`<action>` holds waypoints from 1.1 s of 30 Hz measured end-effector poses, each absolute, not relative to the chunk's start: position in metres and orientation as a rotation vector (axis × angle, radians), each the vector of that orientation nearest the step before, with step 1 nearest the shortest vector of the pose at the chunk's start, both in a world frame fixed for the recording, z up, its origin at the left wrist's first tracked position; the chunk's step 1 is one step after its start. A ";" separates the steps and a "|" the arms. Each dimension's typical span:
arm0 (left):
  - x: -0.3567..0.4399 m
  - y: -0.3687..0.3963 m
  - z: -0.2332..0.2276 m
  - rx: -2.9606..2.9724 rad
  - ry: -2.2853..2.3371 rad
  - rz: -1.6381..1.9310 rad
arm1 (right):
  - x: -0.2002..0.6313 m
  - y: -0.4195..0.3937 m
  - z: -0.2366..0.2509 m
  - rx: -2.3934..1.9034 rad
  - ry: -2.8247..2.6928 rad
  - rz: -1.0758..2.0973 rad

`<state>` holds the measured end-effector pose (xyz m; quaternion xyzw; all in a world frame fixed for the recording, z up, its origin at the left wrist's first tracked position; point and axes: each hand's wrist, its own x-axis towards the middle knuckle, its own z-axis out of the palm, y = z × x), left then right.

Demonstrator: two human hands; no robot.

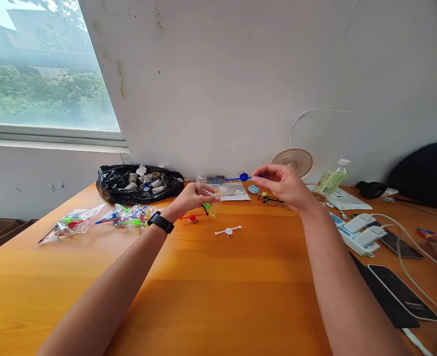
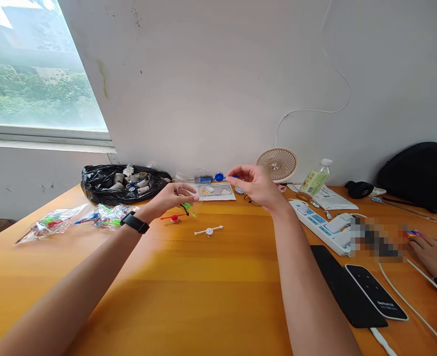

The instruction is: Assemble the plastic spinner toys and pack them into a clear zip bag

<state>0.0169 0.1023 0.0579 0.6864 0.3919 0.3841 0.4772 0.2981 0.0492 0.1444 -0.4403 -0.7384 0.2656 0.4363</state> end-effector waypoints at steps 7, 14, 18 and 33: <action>0.031 0.100 0.052 1.702 0.922 0.911 | 0.265 0.031 0.160 -1.064 -1.982 -0.001; 0.040 0.087 0.063 1.752 0.852 0.895 | 0.251 0.029 0.152 -1.077 -2.188 0.029; 0.044 0.082 0.066 1.743 0.773 0.879 | 0.247 0.030 0.148 -1.044 -2.205 0.035; 0.002 0.103 0.080 1.334 0.819 1.187 | 0.282 0.071 0.109 -1.417 -2.224 0.353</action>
